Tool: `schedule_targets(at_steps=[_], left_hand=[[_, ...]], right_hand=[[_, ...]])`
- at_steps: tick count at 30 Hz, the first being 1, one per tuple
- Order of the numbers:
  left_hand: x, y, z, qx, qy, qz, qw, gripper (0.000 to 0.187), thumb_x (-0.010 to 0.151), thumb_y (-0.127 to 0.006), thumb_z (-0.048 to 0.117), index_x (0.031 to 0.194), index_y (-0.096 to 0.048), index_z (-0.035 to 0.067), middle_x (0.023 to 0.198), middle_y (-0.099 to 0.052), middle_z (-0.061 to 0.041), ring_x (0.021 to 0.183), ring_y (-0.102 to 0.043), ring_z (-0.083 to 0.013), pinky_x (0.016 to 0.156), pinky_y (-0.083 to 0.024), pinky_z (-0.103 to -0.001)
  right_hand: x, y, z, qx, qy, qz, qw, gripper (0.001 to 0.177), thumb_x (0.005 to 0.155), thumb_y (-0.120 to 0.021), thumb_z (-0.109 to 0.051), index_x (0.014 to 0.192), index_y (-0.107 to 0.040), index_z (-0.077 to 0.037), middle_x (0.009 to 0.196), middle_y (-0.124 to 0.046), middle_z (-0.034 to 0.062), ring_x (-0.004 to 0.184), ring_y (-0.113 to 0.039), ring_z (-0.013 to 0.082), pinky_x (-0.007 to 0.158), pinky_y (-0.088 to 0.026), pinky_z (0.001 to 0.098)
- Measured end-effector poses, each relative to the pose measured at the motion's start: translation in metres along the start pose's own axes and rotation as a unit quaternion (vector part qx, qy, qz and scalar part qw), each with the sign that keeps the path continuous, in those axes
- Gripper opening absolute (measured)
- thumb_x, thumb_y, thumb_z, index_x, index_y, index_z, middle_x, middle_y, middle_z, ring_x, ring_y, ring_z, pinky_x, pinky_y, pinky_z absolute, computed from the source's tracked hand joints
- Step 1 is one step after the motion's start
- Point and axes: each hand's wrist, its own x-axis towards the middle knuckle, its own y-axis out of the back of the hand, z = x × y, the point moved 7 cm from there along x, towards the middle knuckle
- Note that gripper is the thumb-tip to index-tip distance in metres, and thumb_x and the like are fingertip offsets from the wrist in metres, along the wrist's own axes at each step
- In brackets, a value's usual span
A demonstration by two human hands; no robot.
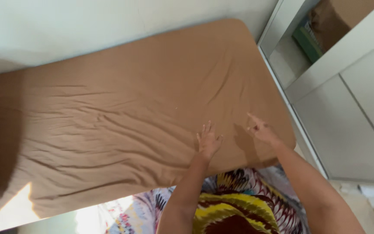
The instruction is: The person places a pillow on the bed, smooths the brown sheet by hand, and tucks the edges of the sheet under the mattress.
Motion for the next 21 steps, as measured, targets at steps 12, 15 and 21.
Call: schedule_targets(at_steps=[12,15,21], left_hand=[[0.037,-0.103,0.035,-0.070,0.171,0.133,0.974,0.079,0.089,-0.069,0.036,0.157,-0.035,0.013,0.169,-0.022,-0.004,0.156,-0.020,-0.0283,0.121,-0.015,-0.066],[0.030,-0.146,0.037,-0.095,0.200,0.180,0.959,0.075,0.089,-0.070,0.035,0.154,-0.041,0.013,0.169,-0.025,-0.005,0.156,-0.022,-0.0303,0.121,-0.017,-0.068],[0.032,-0.237,0.018,0.022,0.269,0.106,0.957,0.044,0.095,-0.063,0.026,0.138,-0.060,0.017,0.175,-0.023,-0.005,0.162,-0.019,-0.0294,0.123,-0.021,-0.067]], right_hand=[[0.071,0.060,0.025,-0.082,-0.013,-0.192,0.978,0.074,0.090,-0.071,-0.029,0.158,-0.042,-0.035,0.105,-0.075,0.0170,0.095,-0.072,0.0274,0.091,-0.056,0.0394],[0.077,0.065,0.057,-0.153,-0.027,-0.228,0.961,0.066,0.097,-0.064,-0.034,0.159,-0.042,-0.030,0.121,-0.073,0.0168,0.112,-0.069,0.0300,0.100,-0.053,0.0408],[0.091,0.052,0.130,-0.308,0.032,-0.120,0.943,0.052,0.097,-0.062,-0.040,0.143,-0.055,-0.016,0.162,-0.038,0.0114,0.142,-0.046,0.0340,0.112,-0.044,0.0454]])
